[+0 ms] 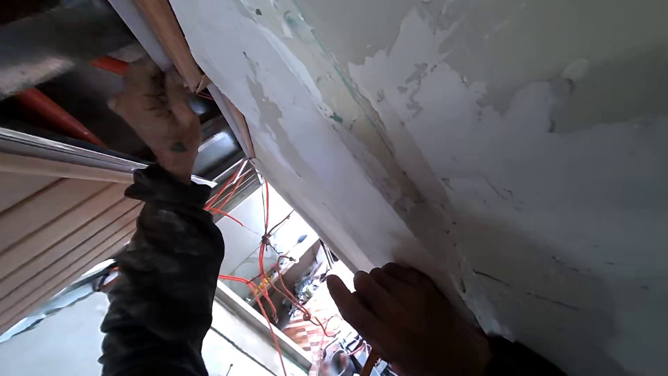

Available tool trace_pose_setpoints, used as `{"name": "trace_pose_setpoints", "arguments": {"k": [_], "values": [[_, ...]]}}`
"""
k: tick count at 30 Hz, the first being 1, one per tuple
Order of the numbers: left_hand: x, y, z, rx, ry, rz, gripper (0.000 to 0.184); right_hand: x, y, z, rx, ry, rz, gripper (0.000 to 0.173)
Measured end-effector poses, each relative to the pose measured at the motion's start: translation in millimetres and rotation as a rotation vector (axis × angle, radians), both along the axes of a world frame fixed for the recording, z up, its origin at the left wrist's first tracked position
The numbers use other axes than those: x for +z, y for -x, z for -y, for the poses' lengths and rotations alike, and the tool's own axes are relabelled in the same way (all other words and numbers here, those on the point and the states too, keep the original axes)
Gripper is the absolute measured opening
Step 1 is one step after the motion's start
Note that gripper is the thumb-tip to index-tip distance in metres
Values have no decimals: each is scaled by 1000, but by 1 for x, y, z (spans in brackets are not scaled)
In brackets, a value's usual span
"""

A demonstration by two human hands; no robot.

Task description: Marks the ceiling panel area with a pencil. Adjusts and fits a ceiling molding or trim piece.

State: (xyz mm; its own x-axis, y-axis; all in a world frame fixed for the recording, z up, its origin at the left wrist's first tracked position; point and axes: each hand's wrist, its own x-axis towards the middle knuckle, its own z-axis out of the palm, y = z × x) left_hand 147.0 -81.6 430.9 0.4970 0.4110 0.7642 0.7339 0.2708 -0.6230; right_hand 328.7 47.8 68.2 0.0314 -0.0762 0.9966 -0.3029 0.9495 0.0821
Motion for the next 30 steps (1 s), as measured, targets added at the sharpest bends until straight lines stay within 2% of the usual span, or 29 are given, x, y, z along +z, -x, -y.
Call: {"name": "trace_pose_setpoints", "arguments": {"k": [11, 22, 30], "values": [[-8, 7, -7, -48, -94, -90, 28, -2, 2, 1, -23, -16, -14, 26], [-12, 6, -14, -114, -79, -83, 25, -3, 3, 1, -46, -8, 7, 27], [-5, 1, -2, 103, -101, -117, 32, -2, 3, 1, -27, -8, -2, 27]]}}
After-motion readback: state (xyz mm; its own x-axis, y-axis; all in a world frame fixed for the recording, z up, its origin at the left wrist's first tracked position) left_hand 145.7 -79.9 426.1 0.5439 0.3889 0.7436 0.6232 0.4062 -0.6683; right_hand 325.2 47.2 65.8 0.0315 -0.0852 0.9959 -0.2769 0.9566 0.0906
